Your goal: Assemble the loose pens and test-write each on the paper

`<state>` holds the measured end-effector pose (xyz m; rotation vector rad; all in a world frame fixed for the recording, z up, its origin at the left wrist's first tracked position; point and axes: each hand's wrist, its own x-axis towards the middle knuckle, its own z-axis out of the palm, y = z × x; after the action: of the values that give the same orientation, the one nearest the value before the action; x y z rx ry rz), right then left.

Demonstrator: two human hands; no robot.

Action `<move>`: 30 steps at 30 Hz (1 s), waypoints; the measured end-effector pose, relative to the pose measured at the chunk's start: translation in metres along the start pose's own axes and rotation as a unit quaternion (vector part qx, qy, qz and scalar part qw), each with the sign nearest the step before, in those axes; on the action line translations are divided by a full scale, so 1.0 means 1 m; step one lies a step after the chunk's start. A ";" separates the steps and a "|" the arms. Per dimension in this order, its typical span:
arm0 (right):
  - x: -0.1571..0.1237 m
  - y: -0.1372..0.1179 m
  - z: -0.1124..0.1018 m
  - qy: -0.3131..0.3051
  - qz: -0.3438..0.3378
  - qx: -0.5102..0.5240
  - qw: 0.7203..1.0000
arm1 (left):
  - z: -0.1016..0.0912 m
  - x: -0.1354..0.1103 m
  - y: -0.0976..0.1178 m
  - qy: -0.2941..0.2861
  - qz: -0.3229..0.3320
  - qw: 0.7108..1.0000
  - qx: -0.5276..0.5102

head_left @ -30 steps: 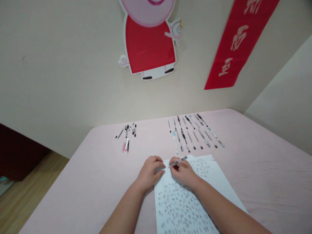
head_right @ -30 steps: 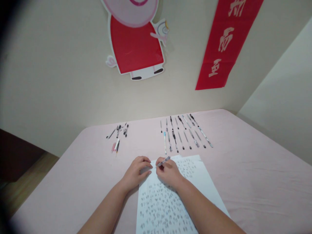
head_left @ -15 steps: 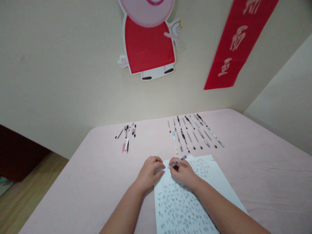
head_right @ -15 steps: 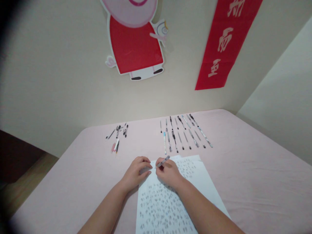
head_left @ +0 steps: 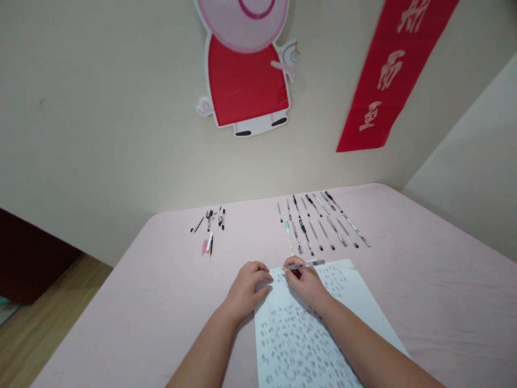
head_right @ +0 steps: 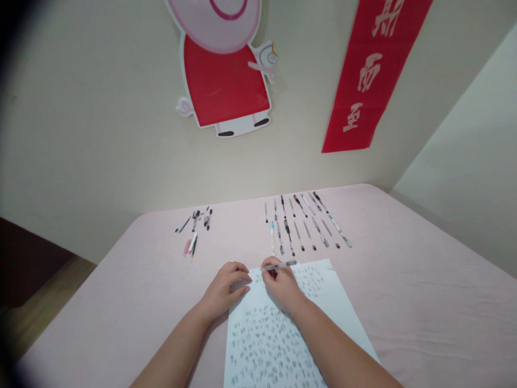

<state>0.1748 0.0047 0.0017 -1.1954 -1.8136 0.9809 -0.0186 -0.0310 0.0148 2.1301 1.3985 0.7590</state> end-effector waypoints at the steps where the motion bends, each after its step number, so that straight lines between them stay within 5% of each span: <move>1: 0.000 0.000 -0.001 0.007 -0.001 0.007 1.000 | 0.000 0.000 -0.001 0.000 0.000 1.000 0.000; 7: 0.003 0.003 -0.005 0.041 -0.030 -0.005 0.999 | 0.000 -0.001 0.000 0.007 0.009 1.000 0.008; 18: 0.001 0.014 0.002 0.001 -0.122 0.026 0.992 | 0.003 -0.004 0.015 0.043 0.053 0.996 0.060; 23: 0.002 0.019 -0.003 -0.072 -0.147 0.039 0.986 | 0.011 -0.009 0.025 0.015 0.049 0.999 0.014; 30: 0.001 0.020 0.000 -0.069 -0.139 0.024 0.988 | 0.025 -0.011 0.048 -0.055 0.037 0.996 -0.054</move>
<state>0.1820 0.0112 -0.0154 -0.8332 -1.9891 0.9587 0.0265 -0.0608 0.0259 2.1164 1.2006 0.7183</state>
